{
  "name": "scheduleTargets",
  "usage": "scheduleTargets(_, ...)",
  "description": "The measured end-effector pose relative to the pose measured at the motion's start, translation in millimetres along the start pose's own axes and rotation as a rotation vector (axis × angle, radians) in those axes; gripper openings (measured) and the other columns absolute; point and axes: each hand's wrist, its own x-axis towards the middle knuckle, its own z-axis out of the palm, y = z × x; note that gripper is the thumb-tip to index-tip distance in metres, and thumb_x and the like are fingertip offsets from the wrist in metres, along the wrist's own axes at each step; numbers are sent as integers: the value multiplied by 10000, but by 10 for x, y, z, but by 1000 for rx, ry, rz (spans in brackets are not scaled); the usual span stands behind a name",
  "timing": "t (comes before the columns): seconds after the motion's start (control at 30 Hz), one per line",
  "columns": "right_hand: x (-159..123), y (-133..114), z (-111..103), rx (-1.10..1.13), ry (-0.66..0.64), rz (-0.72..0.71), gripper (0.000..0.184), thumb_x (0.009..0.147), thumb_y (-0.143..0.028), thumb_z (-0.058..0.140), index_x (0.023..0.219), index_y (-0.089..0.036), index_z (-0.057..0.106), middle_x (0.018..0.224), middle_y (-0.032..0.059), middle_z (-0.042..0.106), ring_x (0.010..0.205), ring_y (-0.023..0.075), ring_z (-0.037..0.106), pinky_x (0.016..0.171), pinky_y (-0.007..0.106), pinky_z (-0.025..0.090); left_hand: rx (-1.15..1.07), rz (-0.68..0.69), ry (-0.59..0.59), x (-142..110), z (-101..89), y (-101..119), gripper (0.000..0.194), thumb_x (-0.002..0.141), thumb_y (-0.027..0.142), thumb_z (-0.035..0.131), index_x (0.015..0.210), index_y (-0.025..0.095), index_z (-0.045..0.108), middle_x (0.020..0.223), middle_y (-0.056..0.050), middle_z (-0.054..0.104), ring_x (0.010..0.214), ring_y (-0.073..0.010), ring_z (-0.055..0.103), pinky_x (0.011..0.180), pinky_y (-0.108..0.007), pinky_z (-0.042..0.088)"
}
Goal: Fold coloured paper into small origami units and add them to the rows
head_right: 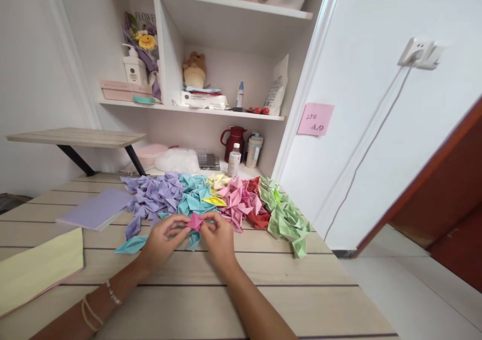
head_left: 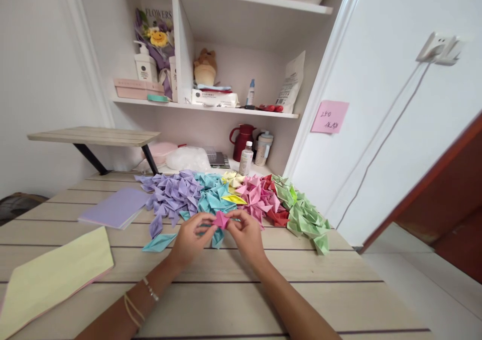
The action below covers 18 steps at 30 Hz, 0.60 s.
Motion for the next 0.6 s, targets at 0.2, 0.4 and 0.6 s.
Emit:
scheduleTargets(0.2,-15,-61,18,58,-47,31,121,710,-205,555,800,-156,619,634,13,651,539,141,597,480,220,458,-185,-148,42,74,-29,-66,170,660,290,675,755,153,644,772,-51,697,724,-193,654,698,-304,530)
scheduleTargets(0.4,-2,-152,-39,-190,-104,-133,230,727,-287,620,937,-199,658,868,59,688,790,195,635,623,270,511,87,-9,44,91,-103,-49,172,689,300,656,818,187,658,767,-39,693,711,-185,634,656,-279,498)
scheduleTargets(0.6,14,-111,-75,-322,-131,-214,129,780,-255,578,806,-200,692,754,30,693,661,157,625,584,243,487,344,173,-77,113,-144,-40,196,775,328,558,721,190,686,729,-42,664,696,-167,596,622,-246,464)
